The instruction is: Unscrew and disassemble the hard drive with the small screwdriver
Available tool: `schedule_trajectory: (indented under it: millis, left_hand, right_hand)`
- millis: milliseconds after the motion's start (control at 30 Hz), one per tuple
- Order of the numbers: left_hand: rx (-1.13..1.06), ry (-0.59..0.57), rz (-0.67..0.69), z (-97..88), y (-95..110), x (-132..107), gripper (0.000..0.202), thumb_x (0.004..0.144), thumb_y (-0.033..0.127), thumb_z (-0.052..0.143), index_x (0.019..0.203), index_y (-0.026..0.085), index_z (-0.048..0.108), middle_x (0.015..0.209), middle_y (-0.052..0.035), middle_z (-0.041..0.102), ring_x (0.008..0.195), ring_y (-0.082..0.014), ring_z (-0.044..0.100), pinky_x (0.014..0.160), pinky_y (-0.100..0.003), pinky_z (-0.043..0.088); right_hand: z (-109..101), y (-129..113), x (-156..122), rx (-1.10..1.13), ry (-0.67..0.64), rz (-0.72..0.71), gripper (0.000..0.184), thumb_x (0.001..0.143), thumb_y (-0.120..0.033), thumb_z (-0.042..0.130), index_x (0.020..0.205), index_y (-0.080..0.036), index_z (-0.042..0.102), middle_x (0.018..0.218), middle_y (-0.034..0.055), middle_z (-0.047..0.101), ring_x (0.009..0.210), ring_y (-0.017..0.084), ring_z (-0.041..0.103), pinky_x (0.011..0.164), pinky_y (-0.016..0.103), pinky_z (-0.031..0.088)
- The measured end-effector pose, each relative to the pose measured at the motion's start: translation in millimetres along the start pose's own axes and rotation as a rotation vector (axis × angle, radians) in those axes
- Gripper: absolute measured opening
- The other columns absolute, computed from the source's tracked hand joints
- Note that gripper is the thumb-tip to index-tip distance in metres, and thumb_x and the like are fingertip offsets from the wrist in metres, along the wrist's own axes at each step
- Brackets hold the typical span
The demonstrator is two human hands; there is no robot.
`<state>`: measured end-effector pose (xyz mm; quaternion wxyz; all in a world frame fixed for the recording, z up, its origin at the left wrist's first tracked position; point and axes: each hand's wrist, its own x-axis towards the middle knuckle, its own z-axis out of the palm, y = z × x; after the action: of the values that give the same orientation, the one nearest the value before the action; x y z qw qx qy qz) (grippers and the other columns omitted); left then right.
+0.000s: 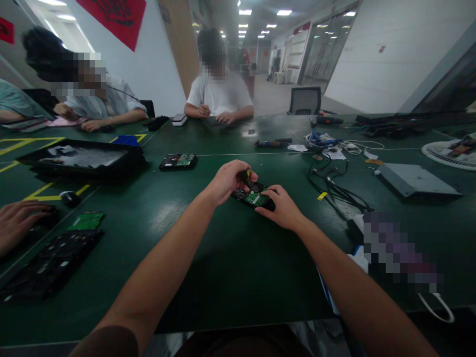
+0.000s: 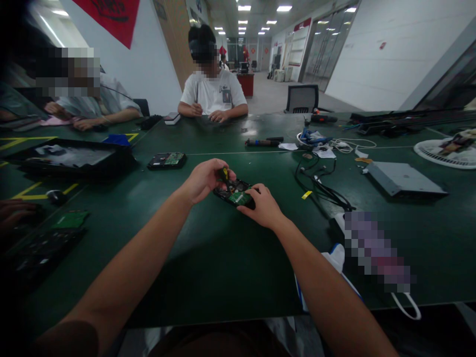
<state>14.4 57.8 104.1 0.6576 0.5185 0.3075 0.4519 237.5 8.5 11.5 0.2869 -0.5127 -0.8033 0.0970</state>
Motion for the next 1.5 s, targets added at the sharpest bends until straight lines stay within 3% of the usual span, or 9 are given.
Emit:
schedule_trajectory:
  millis: [200,400,600,833,1033,1133,1300,1500]
  left_hand:
    - [0.138,0.013,0.104,-3.6,0.0,1.8,0.022,0.085,0.031,0.059,0.086,0.014,0.073,0.092,-0.0101,0.069,0.088,-0.0196,0.064,0.059,-0.024,0.049]
    - [0.067,-0.084,0.013,-0.4,-1.4,-0.2,0.024,0.088,0.033,0.059,0.097,0.013,0.069,0.085,-0.0114,0.071,0.077,-0.0202,0.066,0.058,-0.028,0.051]
    - [0.01,0.058,0.037,0.8,-3.7,1.7,0.017,0.084,0.032,0.06,0.088,0.016,0.063,0.087,-0.0111,0.072,0.086,-0.0242,0.07,0.062,-0.031,0.055]
    - [0.222,0.08,0.113,0.5,1.8,-0.2,0.021,0.082,0.032,0.06,0.081,0.015,0.071,0.09,-0.0091,0.067,0.086,-0.0198,0.062,0.055,-0.023,0.047]
    - [0.072,0.01,0.028,2.6,1.1,-1.9,0.019,0.084,0.032,0.062,0.091,0.015,0.065,0.081,-0.0104,0.071,0.075,-0.0209,0.066,0.057,-0.028,0.051]
    - [0.041,0.032,0.024,3.1,0.6,-1.6,0.016,0.084,0.031,0.063,0.09,0.016,0.062,0.084,-0.0114,0.072,0.079,-0.0218,0.068,0.061,-0.03,0.053]
    - [0.231,0.087,0.109,1.3,4.3,-1.7,0.02,0.085,0.031,0.06,0.083,0.015,0.071,0.093,-0.0104,0.068,0.09,-0.0204,0.063,0.059,-0.024,0.049]
    - [0.12,-0.01,0.026,1.9,2.8,-2.2,0.019,0.087,0.032,0.063,0.093,0.015,0.069,0.089,-0.0106,0.071,0.082,-0.0201,0.066,0.062,-0.028,0.051]
  right_hand:
    - [0.6,1.5,0.3,0.002,-0.009,0.01,0.055,0.086,-0.057,0.074,0.13,-0.026,0.064,0.132,0.0126,0.052,0.122,0.031,0.055,0.105,0.054,0.049]
    - [1.1,1.9,0.9,-0.005,-0.014,0.004,0.054,0.086,-0.057,0.074,0.129,-0.025,0.064,0.131,0.0125,0.052,0.121,0.031,0.055,0.104,0.053,0.05]
    - [1.1,0.7,0.7,-0.007,-0.009,0.005,0.054,0.086,-0.056,0.074,0.129,-0.025,0.064,0.131,0.0126,0.052,0.12,0.031,0.055,0.104,0.053,0.05]
    - [1.5,1.2,0.5,-0.014,-0.005,-0.001,0.055,0.086,-0.057,0.074,0.129,-0.024,0.063,0.132,0.0127,0.052,0.12,0.031,0.056,0.103,0.053,0.05]
    - [1.4,1.3,-0.1,-0.017,0.001,-0.003,0.054,0.086,-0.056,0.074,0.129,-0.025,0.063,0.132,0.0128,0.052,0.121,0.031,0.055,0.102,0.054,0.051]
    - [0.7,0.8,0.2,-0.014,-0.005,-0.008,0.054,0.086,-0.056,0.074,0.128,-0.025,0.064,0.131,0.0127,0.052,0.12,0.031,0.055,0.103,0.053,0.05]
    - [0.1,-0.5,0.4,-0.013,0.0,-0.006,0.054,0.086,-0.055,0.074,0.128,-0.023,0.063,0.131,0.0127,0.053,0.121,0.03,0.056,0.106,0.051,0.049]
    - [0.3,-0.8,0.2,-0.009,0.002,-0.012,0.053,0.086,-0.054,0.074,0.128,-0.023,0.063,0.13,0.0129,0.053,0.12,0.03,0.056,0.107,0.051,0.049]
